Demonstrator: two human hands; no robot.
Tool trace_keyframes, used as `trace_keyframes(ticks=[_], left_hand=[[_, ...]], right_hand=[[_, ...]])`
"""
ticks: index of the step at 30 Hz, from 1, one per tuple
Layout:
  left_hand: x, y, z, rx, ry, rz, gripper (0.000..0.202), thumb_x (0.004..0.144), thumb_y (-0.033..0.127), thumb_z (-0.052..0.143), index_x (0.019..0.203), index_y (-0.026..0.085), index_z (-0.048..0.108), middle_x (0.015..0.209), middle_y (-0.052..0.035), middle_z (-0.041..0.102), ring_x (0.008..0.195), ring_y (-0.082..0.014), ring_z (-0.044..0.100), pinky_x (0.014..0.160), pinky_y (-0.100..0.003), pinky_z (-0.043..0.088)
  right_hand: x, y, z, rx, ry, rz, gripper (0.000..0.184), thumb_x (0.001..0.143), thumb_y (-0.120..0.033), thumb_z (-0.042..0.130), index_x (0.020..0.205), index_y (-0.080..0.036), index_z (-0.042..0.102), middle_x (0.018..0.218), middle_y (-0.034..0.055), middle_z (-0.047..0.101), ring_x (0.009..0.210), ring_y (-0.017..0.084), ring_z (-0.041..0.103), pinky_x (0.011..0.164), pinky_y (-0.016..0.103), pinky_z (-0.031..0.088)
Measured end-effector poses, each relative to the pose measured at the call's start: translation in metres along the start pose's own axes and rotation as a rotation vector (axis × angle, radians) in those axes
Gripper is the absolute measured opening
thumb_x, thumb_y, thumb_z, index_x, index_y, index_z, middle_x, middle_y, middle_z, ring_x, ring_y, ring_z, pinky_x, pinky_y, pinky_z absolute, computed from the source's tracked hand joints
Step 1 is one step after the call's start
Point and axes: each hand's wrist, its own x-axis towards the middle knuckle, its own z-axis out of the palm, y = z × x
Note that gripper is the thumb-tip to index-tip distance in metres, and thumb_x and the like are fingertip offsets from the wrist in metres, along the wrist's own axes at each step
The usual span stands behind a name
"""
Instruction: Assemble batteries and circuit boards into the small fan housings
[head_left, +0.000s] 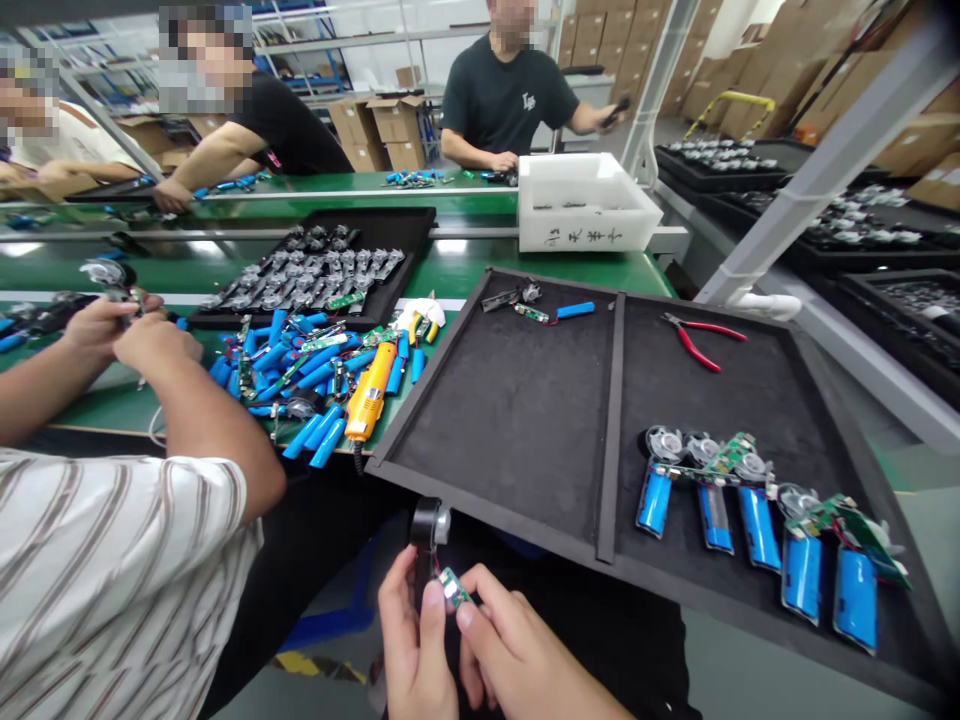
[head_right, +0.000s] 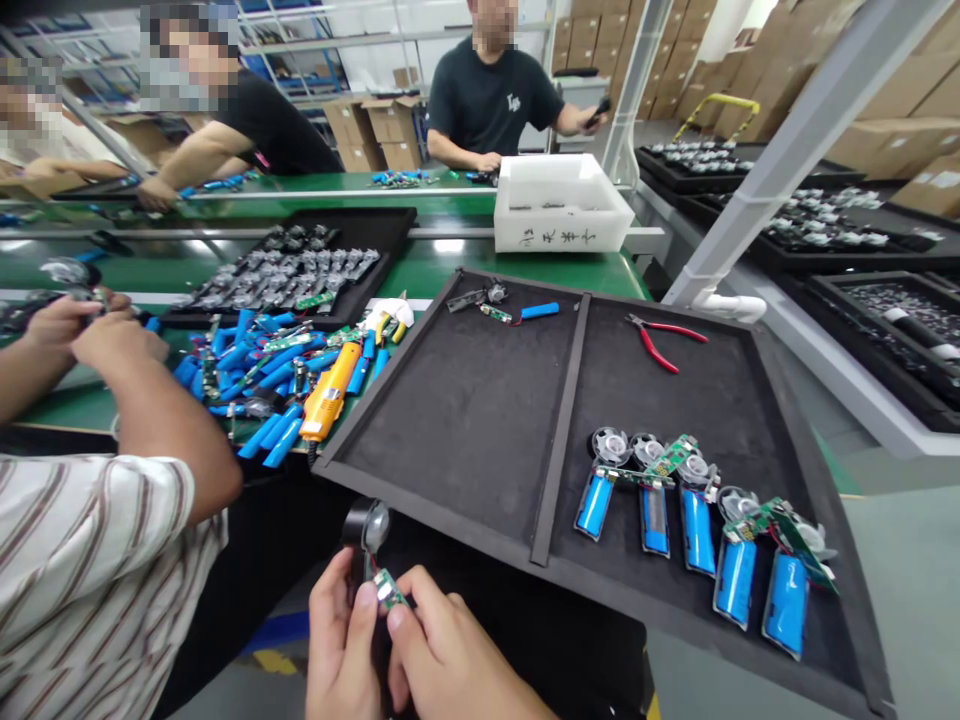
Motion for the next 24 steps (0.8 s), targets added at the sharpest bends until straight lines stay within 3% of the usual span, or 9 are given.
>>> trace_keyframes(ticks=[6, 11, 17, 24], left_hand=[[0.001, -0.001, 0.000, 0.022, 0.017, 0.041, 0.052, 0.093, 0.053, 0.061, 0.135, 0.024, 0.053, 0.142, -0.0090, 0.055, 0.136, -0.0287, 0.048, 0.117, -0.041, 0.035], [0.002, -0.003, -0.003, 0.009, -0.002, 0.014, 0.051, 0.093, 0.054, 0.061, 0.136, 0.026, 0.053, 0.145, -0.0069, 0.054, 0.138, -0.0275, 0.047, 0.117, -0.040, 0.034], [-0.001, -0.010, -0.007, -0.098, 0.035, -0.026, 0.056, 0.090, 0.056, 0.064, 0.136, 0.025, 0.054, 0.138, -0.0089, 0.058, 0.130, -0.0293, 0.054, 0.109, -0.039, 0.043], [-0.003, -0.020, -0.010, -0.222, 0.075, -0.076, 0.058, 0.086, 0.056, 0.070, 0.134, 0.027, 0.055, 0.138, -0.0068, 0.059, 0.131, -0.0288, 0.052, 0.108, -0.037, 0.043]], right_hand=[[0.001, 0.003, 0.001, -0.026, 0.034, -0.017, 0.036, 0.108, -0.051, 0.035, 0.099, -0.021, 0.053, 0.064, -0.0049, 0.056, 0.061, 0.011, 0.053, 0.064, 0.022, 0.042], [0.001, 0.001, 0.001, -0.035, 0.021, -0.023, 0.035, 0.109, -0.049, 0.034, 0.101, -0.021, 0.054, 0.061, -0.0060, 0.054, 0.057, 0.011, 0.052, 0.060, 0.021, 0.040], [0.001, -0.006, -0.002, -0.091, 0.010, -0.067, 0.032, 0.110, -0.042, 0.035, 0.097, -0.021, 0.055, 0.061, -0.0067, 0.053, 0.058, 0.010, 0.052, 0.064, 0.021, 0.041], [-0.002, -0.006, -0.004, -0.137, 0.014, -0.053, 0.031, 0.110, -0.040, 0.037, 0.094, -0.021, 0.056, 0.065, -0.0055, 0.058, 0.066, 0.011, 0.054, 0.070, 0.022, 0.041]])
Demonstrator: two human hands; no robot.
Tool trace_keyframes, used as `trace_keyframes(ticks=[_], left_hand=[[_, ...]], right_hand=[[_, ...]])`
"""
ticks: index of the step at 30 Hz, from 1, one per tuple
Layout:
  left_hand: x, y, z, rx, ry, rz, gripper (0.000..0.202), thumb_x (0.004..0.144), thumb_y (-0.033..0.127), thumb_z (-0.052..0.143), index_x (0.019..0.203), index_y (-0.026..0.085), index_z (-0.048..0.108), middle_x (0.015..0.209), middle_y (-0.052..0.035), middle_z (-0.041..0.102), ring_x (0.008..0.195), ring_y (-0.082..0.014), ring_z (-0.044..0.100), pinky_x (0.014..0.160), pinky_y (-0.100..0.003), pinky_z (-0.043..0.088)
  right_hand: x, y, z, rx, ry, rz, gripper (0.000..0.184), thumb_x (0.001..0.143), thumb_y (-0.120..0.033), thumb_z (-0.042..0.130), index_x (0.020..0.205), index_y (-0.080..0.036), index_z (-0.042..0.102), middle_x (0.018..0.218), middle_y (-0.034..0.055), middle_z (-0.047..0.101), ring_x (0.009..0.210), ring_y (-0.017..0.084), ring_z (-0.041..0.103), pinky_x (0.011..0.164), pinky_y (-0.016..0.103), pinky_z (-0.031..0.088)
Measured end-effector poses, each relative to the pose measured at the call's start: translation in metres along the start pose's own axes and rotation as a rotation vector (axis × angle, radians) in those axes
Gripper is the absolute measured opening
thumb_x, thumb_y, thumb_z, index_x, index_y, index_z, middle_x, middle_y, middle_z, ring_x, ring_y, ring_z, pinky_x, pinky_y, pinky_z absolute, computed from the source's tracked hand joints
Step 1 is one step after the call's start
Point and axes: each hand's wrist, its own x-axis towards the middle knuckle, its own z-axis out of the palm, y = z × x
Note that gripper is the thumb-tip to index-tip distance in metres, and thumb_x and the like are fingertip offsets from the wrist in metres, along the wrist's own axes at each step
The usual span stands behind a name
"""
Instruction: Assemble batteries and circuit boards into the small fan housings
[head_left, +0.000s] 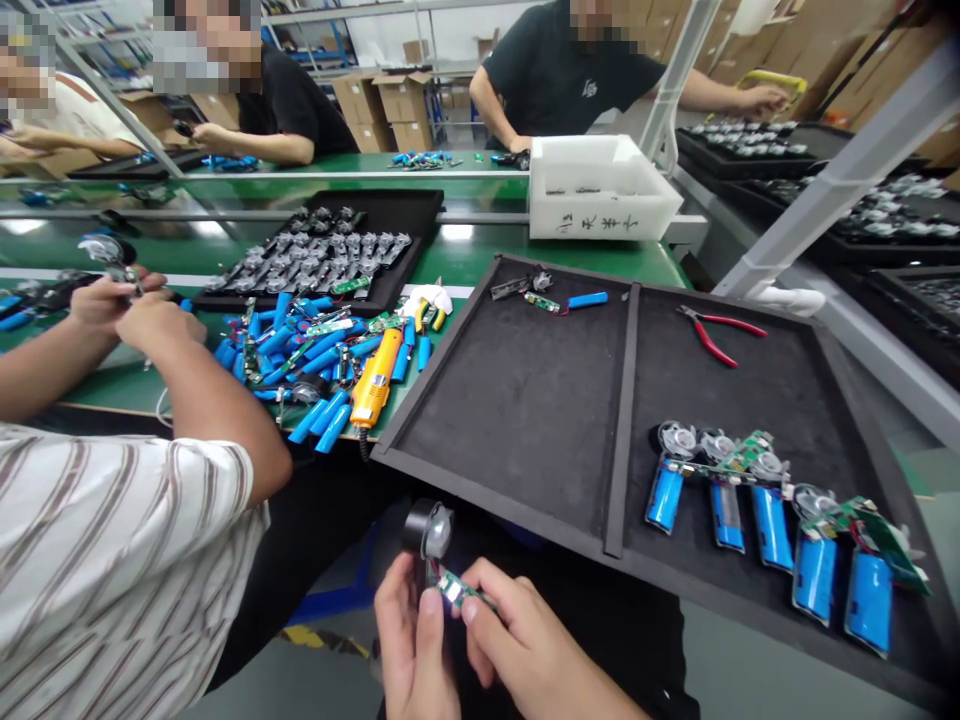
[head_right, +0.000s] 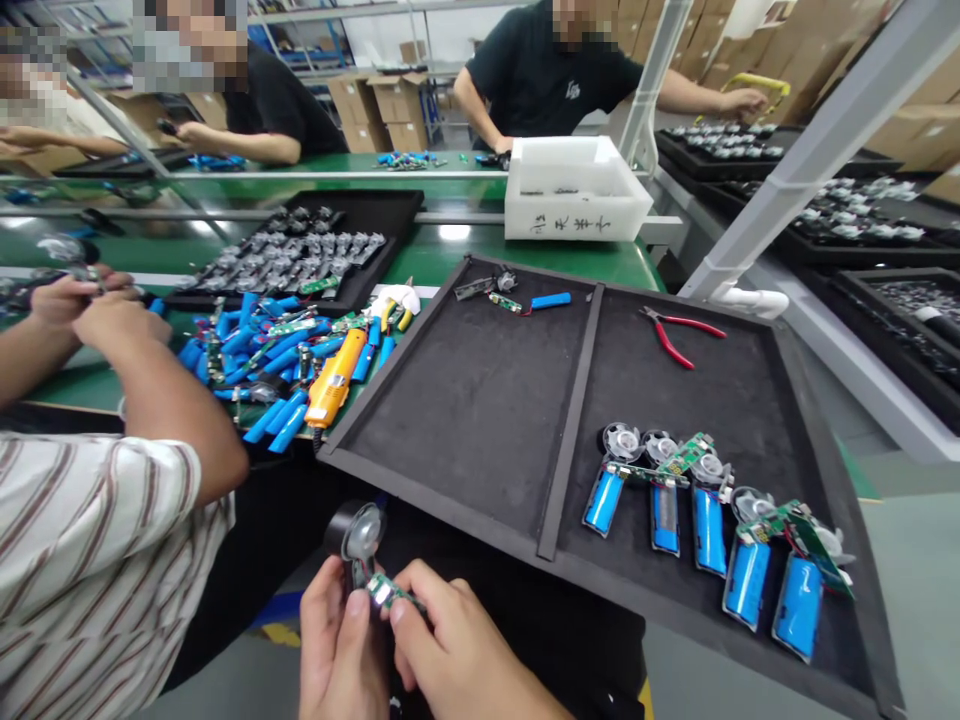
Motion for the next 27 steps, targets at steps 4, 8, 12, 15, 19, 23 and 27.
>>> trace_keyframes(ticks=[4, 8, 12, 15, 19, 23, 27], left_hand=[[0.0009, -0.0026, -0.0025, 0.016, 0.002, 0.027, 0.059, 0.086, 0.056, 0.070, 0.134, 0.026, 0.055, 0.136, -0.0076, 0.060, 0.129, -0.0283, 0.055, 0.106, -0.037, 0.044], [0.0006, -0.0042, -0.0036, 0.024, 0.003, 0.026, 0.057, 0.087, 0.056, 0.069, 0.134, 0.026, 0.055, 0.139, -0.0073, 0.059, 0.129, -0.0274, 0.055, 0.105, -0.035, 0.044], [0.0013, -0.0051, -0.0032, 0.021, 0.008, 0.017, 0.057, 0.087, 0.055, 0.069, 0.135, 0.027, 0.055, 0.140, -0.0070, 0.059, 0.131, -0.0276, 0.053, 0.105, -0.035, 0.044], [0.0020, -0.0054, -0.0034, 0.040, -0.002, 0.040, 0.057, 0.088, 0.055, 0.068, 0.135, 0.026, 0.055, 0.138, -0.0080, 0.059, 0.129, -0.0276, 0.054, 0.106, -0.035, 0.045], [0.0021, -0.0057, -0.0042, 0.050, -0.017, 0.054, 0.054, 0.089, 0.054, 0.067, 0.133, 0.026, 0.056, 0.139, -0.0078, 0.058, 0.129, -0.0272, 0.055, 0.107, -0.036, 0.044], [0.0023, -0.0060, -0.0045, 0.047, -0.036, 0.065, 0.052, 0.091, 0.053, 0.066, 0.134, 0.026, 0.054, 0.144, -0.0079, 0.055, 0.134, -0.0280, 0.051, 0.110, -0.036, 0.041], [0.0035, -0.0068, -0.0045, 0.044, -0.050, 0.066, 0.056, 0.090, 0.053, 0.067, 0.135, 0.025, 0.053, 0.143, -0.0088, 0.054, 0.137, -0.0292, 0.048, 0.110, -0.037, 0.040]], right_hand=[[0.0017, 0.0015, 0.0014, -0.017, -0.011, -0.016, 0.029, 0.110, -0.038, 0.037, 0.095, -0.021, 0.056, 0.066, -0.0061, 0.059, 0.065, 0.010, 0.055, 0.072, 0.022, 0.040], [0.0031, 0.0046, 0.0026, -0.035, -0.006, -0.006, 0.029, 0.110, -0.039, 0.037, 0.096, -0.021, 0.056, 0.066, -0.0060, 0.060, 0.065, 0.010, 0.055, 0.074, 0.023, 0.040], [0.0034, 0.0058, 0.0024, -0.033, -0.004, -0.001, 0.031, 0.110, -0.041, 0.037, 0.097, -0.021, 0.057, 0.063, -0.0065, 0.059, 0.062, 0.011, 0.054, 0.076, 0.024, 0.041], [0.0041, 0.0061, 0.0023, -0.005, -0.016, -0.016, 0.030, 0.110, -0.040, 0.037, 0.098, -0.021, 0.057, 0.061, -0.0073, 0.057, 0.058, 0.010, 0.054, 0.073, 0.023, 0.042], [0.0037, 0.0056, 0.0020, -0.013, 0.000, -0.013, 0.029, 0.110, -0.039, 0.038, 0.097, -0.021, 0.057, 0.062, -0.0069, 0.058, 0.061, 0.010, 0.054, 0.074, 0.023, 0.042], [0.0027, 0.0044, 0.0012, -0.005, 0.007, -0.006, 0.027, 0.109, -0.037, 0.039, 0.095, -0.021, 0.056, 0.063, -0.0067, 0.058, 0.062, 0.010, 0.054, 0.075, 0.023, 0.042], [0.0030, 0.0035, 0.0003, 0.031, -0.010, -0.009, 0.026, 0.109, -0.035, 0.039, 0.094, -0.021, 0.054, 0.062, -0.0069, 0.057, 0.060, 0.010, 0.054, 0.072, 0.022, 0.042]])
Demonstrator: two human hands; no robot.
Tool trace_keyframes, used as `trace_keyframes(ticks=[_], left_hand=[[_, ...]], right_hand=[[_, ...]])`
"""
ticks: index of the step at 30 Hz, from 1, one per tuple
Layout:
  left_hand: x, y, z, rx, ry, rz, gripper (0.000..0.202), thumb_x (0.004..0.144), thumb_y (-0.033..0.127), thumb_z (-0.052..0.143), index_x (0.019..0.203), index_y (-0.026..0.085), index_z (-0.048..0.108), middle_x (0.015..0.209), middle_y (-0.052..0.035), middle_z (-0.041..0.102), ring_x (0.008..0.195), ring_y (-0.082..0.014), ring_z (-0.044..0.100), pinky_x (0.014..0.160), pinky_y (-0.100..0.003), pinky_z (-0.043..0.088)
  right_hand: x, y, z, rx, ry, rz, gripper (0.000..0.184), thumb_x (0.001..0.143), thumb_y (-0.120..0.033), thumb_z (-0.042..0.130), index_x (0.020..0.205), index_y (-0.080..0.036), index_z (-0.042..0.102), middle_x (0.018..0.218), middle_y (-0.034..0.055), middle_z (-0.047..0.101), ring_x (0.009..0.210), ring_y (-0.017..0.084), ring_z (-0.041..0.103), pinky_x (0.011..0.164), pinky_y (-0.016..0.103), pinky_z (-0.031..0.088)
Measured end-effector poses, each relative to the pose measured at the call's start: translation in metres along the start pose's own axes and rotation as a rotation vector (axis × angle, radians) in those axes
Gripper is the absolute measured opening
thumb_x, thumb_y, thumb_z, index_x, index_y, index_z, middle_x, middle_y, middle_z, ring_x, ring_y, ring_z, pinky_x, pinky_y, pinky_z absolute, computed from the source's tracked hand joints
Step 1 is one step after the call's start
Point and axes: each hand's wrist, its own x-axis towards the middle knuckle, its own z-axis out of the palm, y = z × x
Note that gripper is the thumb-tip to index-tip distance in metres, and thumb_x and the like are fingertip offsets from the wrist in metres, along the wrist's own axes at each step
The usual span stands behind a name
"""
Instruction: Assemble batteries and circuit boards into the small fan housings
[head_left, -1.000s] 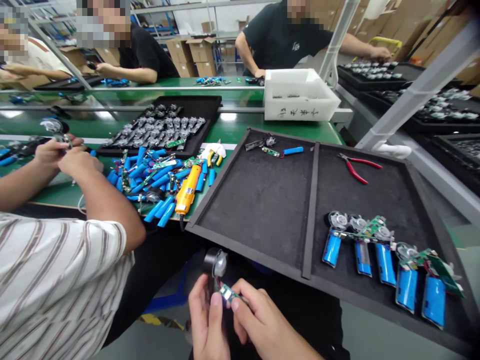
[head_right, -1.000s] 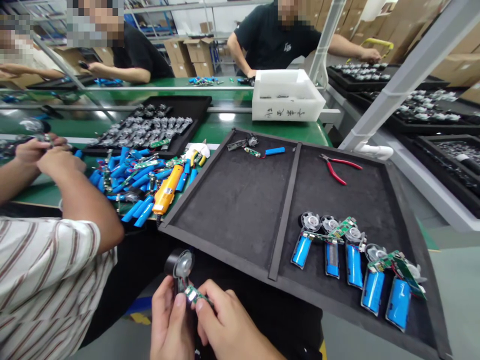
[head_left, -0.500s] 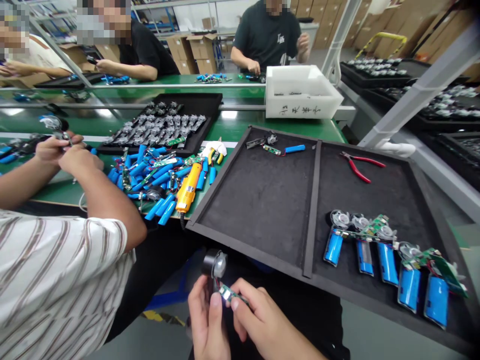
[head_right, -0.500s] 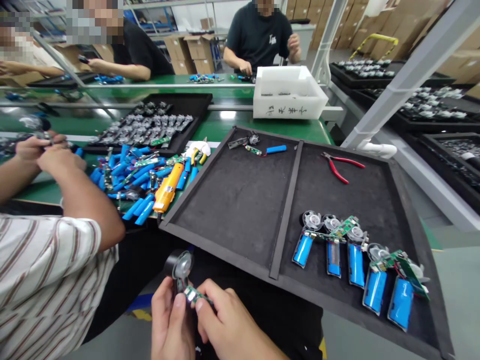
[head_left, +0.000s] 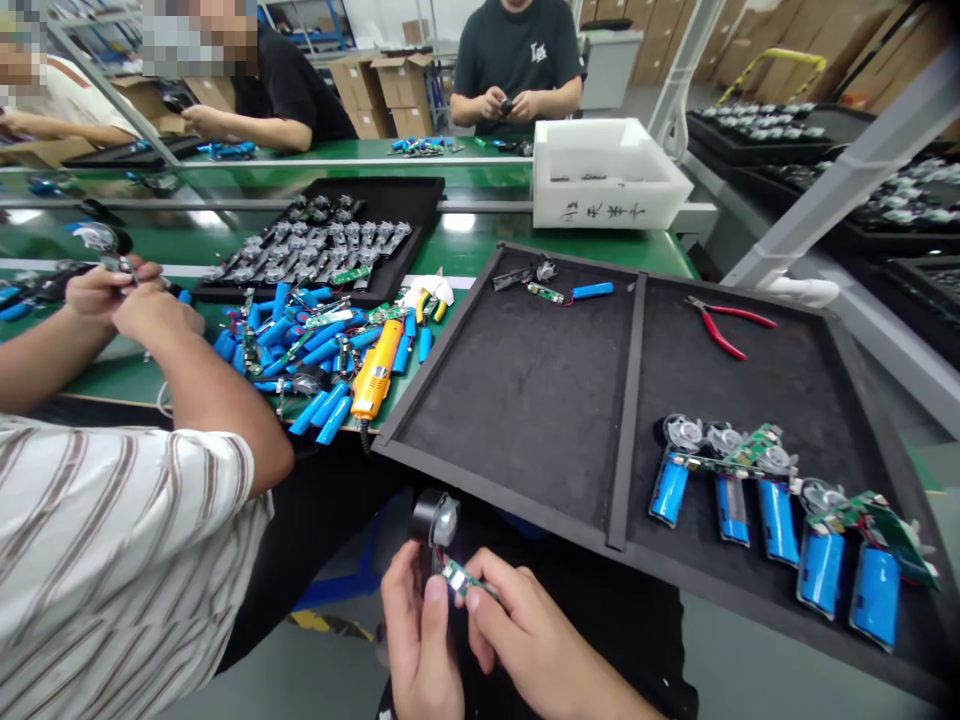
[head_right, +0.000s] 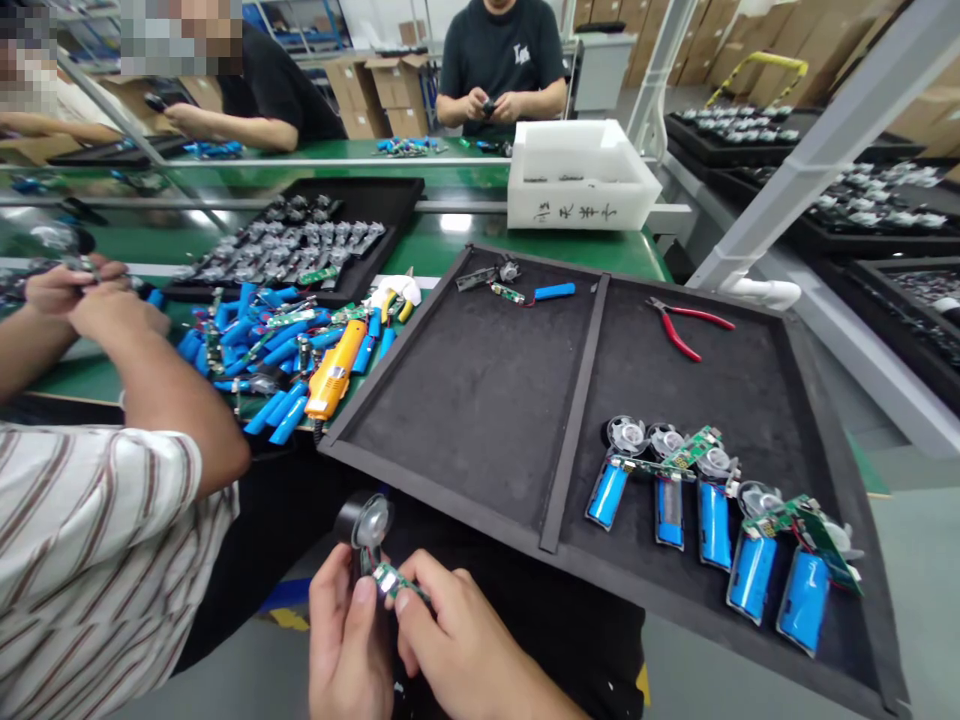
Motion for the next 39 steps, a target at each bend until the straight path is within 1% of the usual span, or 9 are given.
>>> trace_keyframes(ticks=[8, 12, 17, 22, 25, 32, 37, 39], left_hand=[[0.001, -0.002, -0.001, 0.002, -0.013, -0.002, 0.055, 0.090, 0.053, 0.067, 0.135, 0.025, 0.053, 0.143, -0.0086, 0.054, 0.137, -0.0294, 0.047, 0.114, -0.039, 0.035], [0.002, -0.005, -0.003, 0.017, -0.002, -0.003, 0.059, 0.089, 0.056, 0.068, 0.137, 0.025, 0.053, 0.143, -0.0090, 0.054, 0.133, -0.0301, 0.051, 0.111, -0.040, 0.038], [0.003, -0.008, -0.003, 0.029, -0.008, 0.008, 0.056, 0.089, 0.055, 0.067, 0.137, 0.028, 0.053, 0.142, -0.0072, 0.055, 0.132, -0.0284, 0.052, 0.109, -0.038, 0.039], [0.002, -0.005, -0.001, 0.069, 0.004, 0.042, 0.057, 0.089, 0.055, 0.066, 0.135, 0.024, 0.055, 0.139, -0.0091, 0.058, 0.127, -0.0280, 0.056, 0.105, -0.037, 0.046], [0.002, -0.004, 0.001, 0.083, 0.009, 0.058, 0.057, 0.088, 0.055, 0.066, 0.134, 0.023, 0.056, 0.138, -0.0097, 0.058, 0.124, -0.0279, 0.058, 0.104, -0.037, 0.047], [0.005, -0.008, -0.002, 0.089, -0.015, 0.041, 0.058, 0.089, 0.057, 0.065, 0.135, 0.024, 0.054, 0.141, -0.0105, 0.056, 0.128, -0.0287, 0.056, 0.105, -0.037, 0.046], [0.005, -0.010, -0.004, 0.086, -0.033, 0.035, 0.055, 0.091, 0.056, 0.063, 0.137, 0.027, 0.053, 0.142, -0.0084, 0.055, 0.131, -0.0275, 0.053, 0.108, -0.037, 0.043], [0.005, -0.009, -0.002, 0.090, -0.037, 0.045, 0.054, 0.092, 0.055, 0.063, 0.136, 0.026, 0.053, 0.141, -0.0085, 0.056, 0.130, -0.0270, 0.054, 0.107, -0.036, 0.043]], right_hand=[[0.001, 0.000, -0.002, 0.043, -0.005, -0.003, 0.025, 0.109, -0.034, 0.039, 0.093, -0.021, 0.053, 0.062, -0.0072, 0.057, 0.059, 0.010, 0.054, 0.070, 0.022, 0.042], [0.001, 0.001, -0.003, 0.041, -0.009, -0.006, 0.024, 0.109, -0.034, 0.040, 0.093, -0.022, 0.053, 0.061, -0.0079, 0.057, 0.058, 0.010, 0.054, 0.071, 0.022, 0.043], [0.002, 0.001, -0.003, 0.036, -0.017, -0.009, 0.024, 0.109, -0.035, 0.039, 0.093, -0.022, 0.052, 0.061, -0.0082, 0.058, 0.058, 0.009, 0.055, 0.071, 0.022, 0.043], [0.002, 0.001, -0.004, 0.012, -0.012, -0.017, 0.024, 0.109, -0.035, 0.039, 0.094, -0.022, 0.053, 0.061, -0.0084, 0.058, 0.057, 0.009, 0.054, 0.072, 0.022, 0.043], [0.002, 0.001, -0.005, 0.007, -0.014, -0.017, 0.025, 0.110, -0.035, 0.039, 0.094, -0.022, 0.054, 0.062, -0.0081, 0.058, 0.058, 0.010, 0.055, 0.070, 0.022, 0.043], [0.002, 0.002, -0.006, -0.022, -0.011, -0.022, 0.025, 0.110, -0.035, 0.039, 0.096, -0.023, 0.055, 0.063, -0.0081, 0.059, 0.060, 0.009, 0.056, 0.074, 0.023, 0.043], [0.002, 0.002, -0.007, -0.021, -0.009, -0.022, 0.025, 0.110, -0.035, 0.038, 0.096, -0.023, 0.055, 0.063, -0.0081, 0.058, 0.061, 0.010, 0.056, 0.074, 0.023, 0.043], [0.002, 0.002, -0.007, -0.021, -0.007, -0.022, 0.025, 0.110, -0.035, 0.039, 0.096, -0.023, 0.055, 0.063, -0.0082, 0.058, 0.061, 0.010, 0.055, 0.075, 0.023, 0.043]])
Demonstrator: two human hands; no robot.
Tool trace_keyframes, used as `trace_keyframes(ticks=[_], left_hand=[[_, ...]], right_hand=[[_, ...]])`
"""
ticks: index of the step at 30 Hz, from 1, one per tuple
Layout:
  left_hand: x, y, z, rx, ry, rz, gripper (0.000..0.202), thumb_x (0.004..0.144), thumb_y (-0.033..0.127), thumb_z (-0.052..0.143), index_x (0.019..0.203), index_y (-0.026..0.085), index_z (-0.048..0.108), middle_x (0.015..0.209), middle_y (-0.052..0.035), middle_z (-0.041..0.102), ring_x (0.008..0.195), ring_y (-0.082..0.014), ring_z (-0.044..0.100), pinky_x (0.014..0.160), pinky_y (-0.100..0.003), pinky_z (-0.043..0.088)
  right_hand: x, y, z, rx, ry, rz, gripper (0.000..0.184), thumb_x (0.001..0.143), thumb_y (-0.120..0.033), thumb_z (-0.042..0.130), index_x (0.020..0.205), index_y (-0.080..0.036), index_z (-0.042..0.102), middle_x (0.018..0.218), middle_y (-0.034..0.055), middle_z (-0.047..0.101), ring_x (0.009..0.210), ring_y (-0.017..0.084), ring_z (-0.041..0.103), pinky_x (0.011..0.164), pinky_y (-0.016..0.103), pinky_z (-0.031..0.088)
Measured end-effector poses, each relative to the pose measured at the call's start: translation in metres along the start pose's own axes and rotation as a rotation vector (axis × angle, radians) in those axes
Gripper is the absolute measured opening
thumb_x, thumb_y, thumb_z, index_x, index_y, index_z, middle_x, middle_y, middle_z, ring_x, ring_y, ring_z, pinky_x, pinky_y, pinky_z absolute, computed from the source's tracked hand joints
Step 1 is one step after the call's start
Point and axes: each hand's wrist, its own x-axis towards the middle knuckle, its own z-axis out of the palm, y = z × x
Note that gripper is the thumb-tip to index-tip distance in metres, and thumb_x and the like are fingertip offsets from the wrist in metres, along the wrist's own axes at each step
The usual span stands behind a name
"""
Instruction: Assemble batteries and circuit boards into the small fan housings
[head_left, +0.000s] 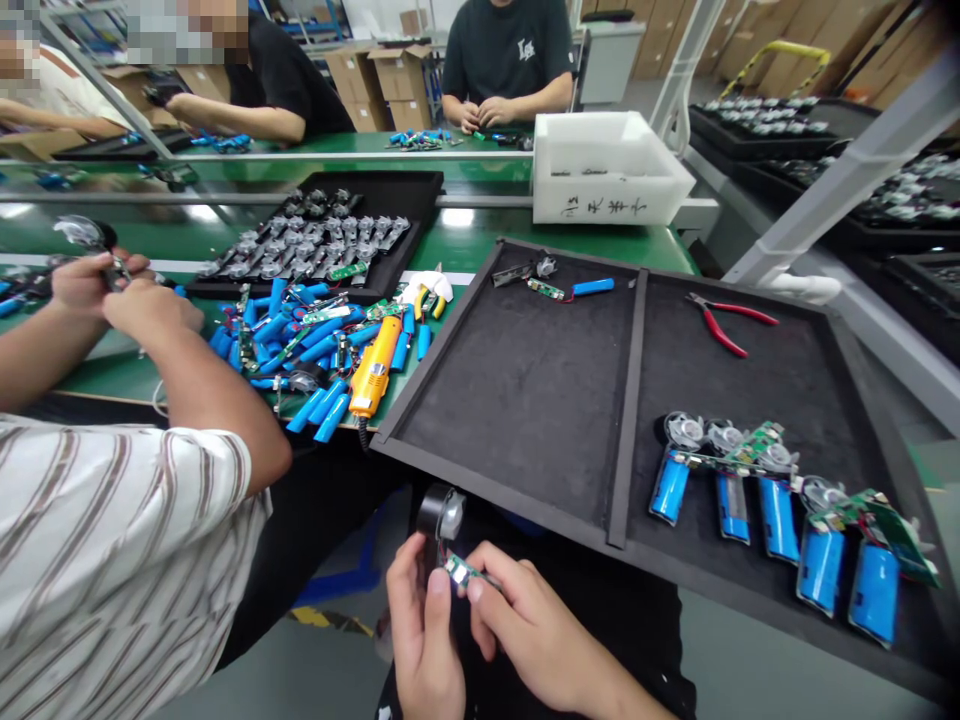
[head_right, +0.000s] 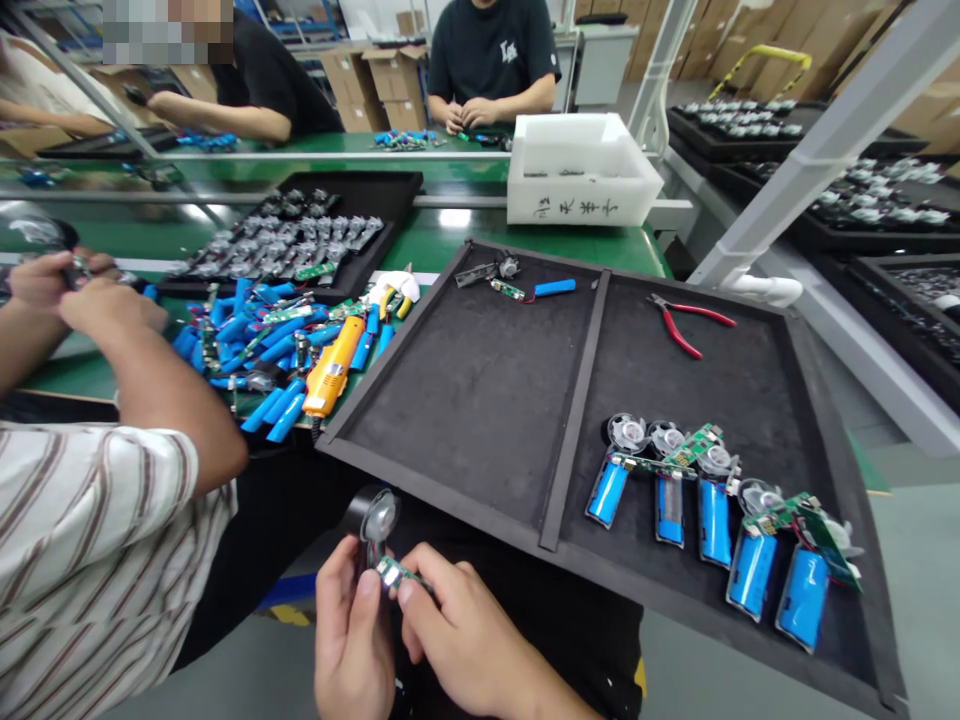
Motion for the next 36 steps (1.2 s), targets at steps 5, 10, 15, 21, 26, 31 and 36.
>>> trace_keyframes(ticks=[5, 10, 15, 21, 26, 31, 36], left_hand=[[-0.001, 0.005, 0.003, 0.019, -0.011, 0.054, 0.052, 0.093, 0.052, 0.062, 0.136, 0.023, 0.055, 0.133, -0.0102, 0.059, 0.121, -0.0265, 0.059, 0.105, -0.037, 0.046], [0.001, 0.005, 0.003, 0.018, -0.028, 0.054, 0.050, 0.094, 0.051, 0.061, 0.136, 0.024, 0.055, 0.134, -0.0099, 0.058, 0.121, -0.0258, 0.059, 0.105, -0.036, 0.046], [0.001, 0.006, 0.003, 0.013, -0.034, 0.061, 0.051, 0.094, 0.050, 0.062, 0.136, 0.023, 0.055, 0.133, -0.0103, 0.058, 0.121, -0.0256, 0.059, 0.105, -0.036, 0.046], [0.000, 0.010, 0.006, 0.000, -0.003, 0.042, 0.051, 0.091, 0.052, 0.065, 0.132, 0.023, 0.058, 0.131, -0.0090, 0.061, 0.121, -0.0268, 0.059, 0.105, -0.037, 0.046], [0.001, 0.011, 0.008, -0.024, 0.001, 0.023, 0.054, 0.088, 0.053, 0.067, 0.131, 0.022, 0.060, 0.127, -0.0093, 0.064, 0.120, -0.0284, 0.061, 0.104, -0.038, 0.048], [0.003, 0.010, 0.008, -0.088, -0.035, 0.007, 0.053, 0.090, 0.053, 0.066, 0.132, 0.022, 0.058, 0.135, -0.0112, 0.062, 0.122, -0.0271, 0.060, 0.103, -0.036, 0.047], [0.008, 0.019, 0.021, -0.246, -0.070, -0.009, 0.051, 0.088, 0.049, 0.069, 0.131, 0.023, 0.060, 0.128, -0.0096, 0.065, 0.113, -0.0242, 0.065, 0.092, -0.031, 0.053]], right_hand=[[0.000, 0.000, 0.000, 0.011, 0.004, 0.009, 0.025, 0.110, -0.036, 0.039, 0.096, -0.023, 0.055, 0.062, -0.0083, 0.057, 0.060, 0.010, 0.055, 0.074, 0.023, 0.043], [0.000, -0.001, -0.001, 0.015, 0.005, 0.012, 0.025, 0.110, -0.036, 0.039, 0.096, -0.023, 0.055, 0.063, -0.0082, 0.057, 0.060, 0.010, 0.055, 0.073, 0.023, 0.043], [0.000, 0.000, -0.002, 0.005, 0.002, 0.010, 0.026, 0.110, -0.037, 0.038, 0.097, -0.022, 0.056, 0.063, -0.0079, 0.057, 0.061, 0.010, 0.055, 0.075, 0.023, 0.043], [-0.001, -0.002, -0.001, 0.008, 0.006, 0.013, 0.029, 0.110, -0.039, 0.037, 0.097, -0.021, 0.056, 0.063, -0.0071, 0.056, 0.061, 0.011, 0.055, 0.073, 0.024, 0.042], [-0.001, -0.004, -0.001, 0.022, 0.006, 0.022, 0.030, 0.109, -0.041, 0.037, 0.097, -0.021, 0.056, 0.063, -0.0062, 0.056, 0.063, 0.012, 0.055, 0.072, 0.024, 0.042], [-0.001, -0.003, -0.001, 0.041, 0.021, 0.033, 0.030, 0.110, -0.041, 0.037, 0.100, -0.021, 0.058, 0.064, -0.0060, 0.056, 0.064, 0.012, 0.053, 0.073, 0.025, 0.040], [0.000, 0.002, 0.001, 0.106, 0.078, 0.017, 0.031, 0.109, -0.044, 0.039, 0.098, -0.021, 0.057, 0.065, -0.0054, 0.056, 0.064, 0.012, 0.051, 0.074, 0.026, 0.040]])
